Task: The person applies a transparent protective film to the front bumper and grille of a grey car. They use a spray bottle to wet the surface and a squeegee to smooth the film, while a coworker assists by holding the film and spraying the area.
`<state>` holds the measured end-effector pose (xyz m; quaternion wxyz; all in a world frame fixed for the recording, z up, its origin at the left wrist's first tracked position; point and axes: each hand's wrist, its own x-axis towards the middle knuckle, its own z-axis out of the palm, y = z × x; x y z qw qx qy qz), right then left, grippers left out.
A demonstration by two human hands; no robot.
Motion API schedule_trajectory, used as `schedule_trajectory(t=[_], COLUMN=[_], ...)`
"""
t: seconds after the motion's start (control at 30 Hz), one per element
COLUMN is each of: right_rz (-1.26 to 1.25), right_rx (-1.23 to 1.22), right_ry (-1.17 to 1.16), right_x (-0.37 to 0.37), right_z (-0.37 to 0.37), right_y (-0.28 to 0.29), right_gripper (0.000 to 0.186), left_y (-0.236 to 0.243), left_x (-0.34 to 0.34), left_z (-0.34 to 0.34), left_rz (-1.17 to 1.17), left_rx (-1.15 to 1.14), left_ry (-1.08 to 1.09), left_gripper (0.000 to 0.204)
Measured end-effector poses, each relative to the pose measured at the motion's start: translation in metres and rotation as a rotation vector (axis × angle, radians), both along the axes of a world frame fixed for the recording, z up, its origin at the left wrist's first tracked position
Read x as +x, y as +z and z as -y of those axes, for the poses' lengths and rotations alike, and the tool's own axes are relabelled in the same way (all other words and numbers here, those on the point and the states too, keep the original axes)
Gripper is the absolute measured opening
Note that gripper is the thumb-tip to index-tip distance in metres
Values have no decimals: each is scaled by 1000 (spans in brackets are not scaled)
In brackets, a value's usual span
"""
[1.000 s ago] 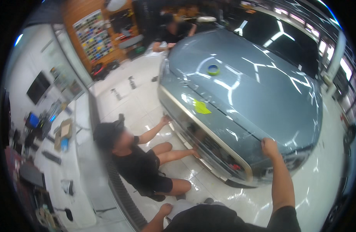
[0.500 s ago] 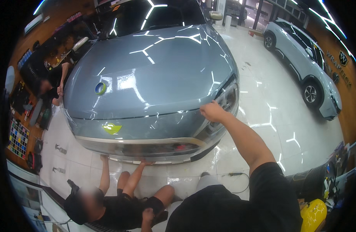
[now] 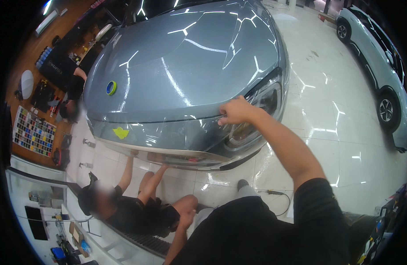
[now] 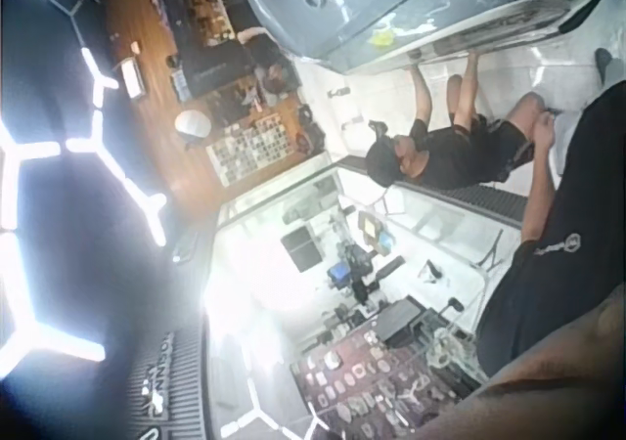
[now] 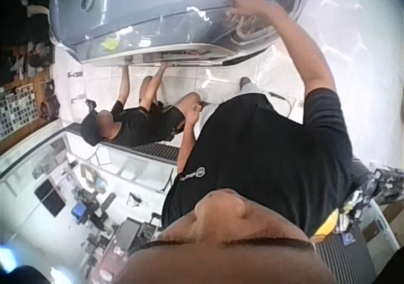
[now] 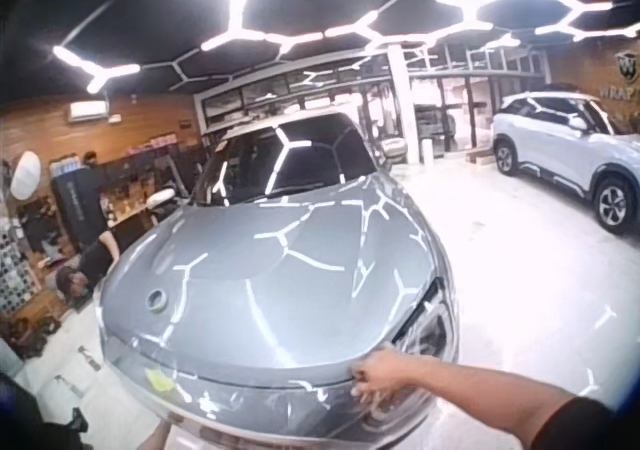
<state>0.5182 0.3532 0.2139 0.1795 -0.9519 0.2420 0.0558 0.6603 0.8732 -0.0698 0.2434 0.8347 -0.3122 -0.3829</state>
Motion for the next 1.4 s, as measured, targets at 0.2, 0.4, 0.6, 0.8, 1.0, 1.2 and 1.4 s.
schedule_trajectory(t=[0.2,0.4,0.6,0.8,1.0,1.2,1.4], right_rz=[218,297,140,123,69,127,114], right_rx=[-33,-54,33,69,-24,-6,77], right_ry=[18,-79,-35,-95,-101,-27,-21], right_x=[-6,-11,-8,44,65,44,44], right_z=[14,22,3,-54,-53,-43,-22], right_y=[-23,-32,4,27,5,-2,-9], right_gripper=[18,20,21,26,24,22,21], left_y=[-2,-11,-61,-57,-62,-55,-60], left_x=[-47,-27,-12,-24,-16,-11,-35], left_z=[25,13,-13,19,41,19,-30], left_rz=[-106,25,79,-38,-59,-35,-22], left_rx=[140,31,106,90,-1,7,16], left_ry=[44,38,-83,-11,84,221,611], left_gripper=[43,39,40,40,38,36,34])
